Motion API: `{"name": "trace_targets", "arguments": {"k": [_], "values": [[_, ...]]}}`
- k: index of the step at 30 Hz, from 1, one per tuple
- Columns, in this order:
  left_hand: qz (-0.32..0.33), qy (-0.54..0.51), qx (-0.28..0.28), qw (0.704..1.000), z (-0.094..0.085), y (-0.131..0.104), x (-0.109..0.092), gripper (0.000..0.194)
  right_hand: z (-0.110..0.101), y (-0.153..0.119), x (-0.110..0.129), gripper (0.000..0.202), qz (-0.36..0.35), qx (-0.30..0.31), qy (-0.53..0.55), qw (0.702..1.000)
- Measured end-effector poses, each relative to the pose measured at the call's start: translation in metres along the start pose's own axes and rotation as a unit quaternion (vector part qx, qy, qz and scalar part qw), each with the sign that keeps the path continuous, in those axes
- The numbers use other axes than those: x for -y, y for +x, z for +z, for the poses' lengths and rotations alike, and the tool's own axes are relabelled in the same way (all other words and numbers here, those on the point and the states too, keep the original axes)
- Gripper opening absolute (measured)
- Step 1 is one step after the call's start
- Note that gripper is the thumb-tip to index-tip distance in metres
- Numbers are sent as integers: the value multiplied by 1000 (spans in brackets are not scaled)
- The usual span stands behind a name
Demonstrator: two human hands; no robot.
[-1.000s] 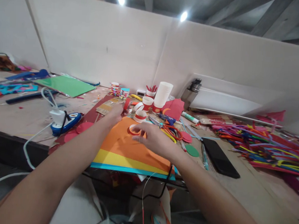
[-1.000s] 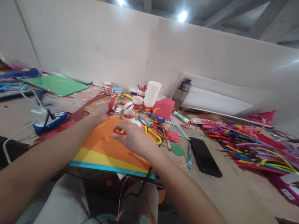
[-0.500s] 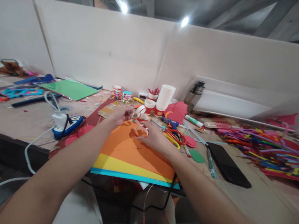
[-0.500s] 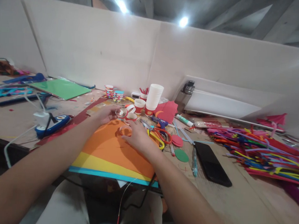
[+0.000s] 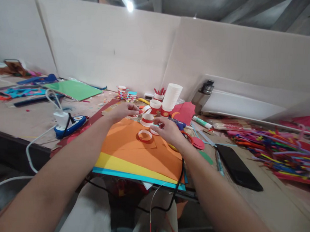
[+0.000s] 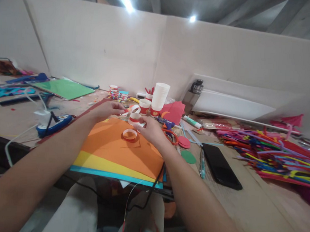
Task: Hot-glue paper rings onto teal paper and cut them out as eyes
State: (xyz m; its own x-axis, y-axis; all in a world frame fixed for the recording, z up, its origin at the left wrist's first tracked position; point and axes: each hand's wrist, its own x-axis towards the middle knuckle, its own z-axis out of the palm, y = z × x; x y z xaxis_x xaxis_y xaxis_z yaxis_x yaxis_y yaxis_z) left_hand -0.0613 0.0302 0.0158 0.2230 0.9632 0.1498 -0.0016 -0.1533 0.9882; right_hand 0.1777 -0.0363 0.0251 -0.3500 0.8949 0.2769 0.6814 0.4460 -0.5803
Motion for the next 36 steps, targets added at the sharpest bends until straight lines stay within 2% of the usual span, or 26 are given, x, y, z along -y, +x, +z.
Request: {"name": "trace_targets", "arguments": {"k": [3,5,9,13,16,19,21,23,26,30,36], "values": [[63,172,23,983,-8,-2,-4,15,0,-5,2,55,-38,68,-30,997],[96,242,39,965,-11,-4,-8,16,4,-9,4,67,-58,99,-51,992],[117,312,105,937,-12,-6,-13,21,11,-12,6,72,-78,118,-64,988],[47,306,169,936,-15,-9,-13,27,13,-10,5,67,-79,110,-56,989],[-11,251,139,958,-16,-13,-15,28,11,-10,5,67,-69,122,-43,989],[-22,182,90,979,-13,-16,-19,35,10,-11,7,70,-57,128,-35,989],[-30,173,122,977,-12,-17,-21,45,10,-12,9,74,-67,122,-25,990],[-35,221,196,955,-11,-17,-21,58,10,-13,9,72,-75,122,-13,990],[-22,335,281,899,-11,-16,-19,74,11,-12,9,66,-46,125,-18,991],[-21,412,298,861,-11,-14,-16,80,11,-11,8,62,-5,110,-45,993],[2,482,309,820,-11,-11,-14,79,15,-10,8,68,-18,94,-40,995]]}}
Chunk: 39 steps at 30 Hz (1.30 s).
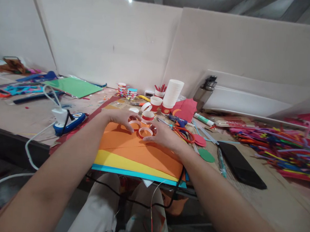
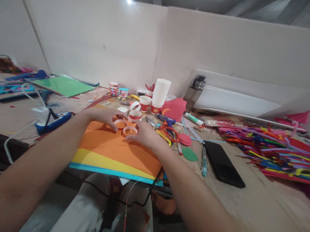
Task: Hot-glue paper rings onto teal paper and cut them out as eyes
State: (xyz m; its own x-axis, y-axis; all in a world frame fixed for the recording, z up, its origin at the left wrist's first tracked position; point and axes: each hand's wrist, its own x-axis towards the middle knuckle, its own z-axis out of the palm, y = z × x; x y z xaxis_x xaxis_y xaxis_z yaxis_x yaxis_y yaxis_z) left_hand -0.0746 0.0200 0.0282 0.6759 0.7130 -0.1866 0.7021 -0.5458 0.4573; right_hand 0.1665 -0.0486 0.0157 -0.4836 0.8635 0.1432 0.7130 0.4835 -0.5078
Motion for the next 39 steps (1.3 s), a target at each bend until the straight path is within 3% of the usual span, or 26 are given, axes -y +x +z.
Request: {"name": "trace_targets", "arguments": {"k": [4,7,10,13,16,27,34,39], "values": [[-1,7,25,1000,-2,-2,0,81,-8,5,-12,40,-10,-45,12,999],[-11,8,21,1000,-3,-3,-2,74,-16,6,-23,33,-12,-89,-88,992],[-15,17,13,1000,-3,-3,-4,71,-19,4,-28,45,53,-48,-166,983],[-31,32,12,999,-2,-3,-5,79,-16,2,-23,52,108,-2,-183,977],[-40,43,20,998,-3,-4,-4,87,-12,2,-17,52,129,6,-193,973],[-41,59,21,997,-6,-4,-1,77,-13,6,-24,37,78,-54,-127,987],[-33,25,40,998,-7,-7,9,86,-22,4,-24,39,93,-103,-111,984],[-42,35,28,998,-8,-8,6,77,-19,9,-25,30,48,-107,-53,992]]}}
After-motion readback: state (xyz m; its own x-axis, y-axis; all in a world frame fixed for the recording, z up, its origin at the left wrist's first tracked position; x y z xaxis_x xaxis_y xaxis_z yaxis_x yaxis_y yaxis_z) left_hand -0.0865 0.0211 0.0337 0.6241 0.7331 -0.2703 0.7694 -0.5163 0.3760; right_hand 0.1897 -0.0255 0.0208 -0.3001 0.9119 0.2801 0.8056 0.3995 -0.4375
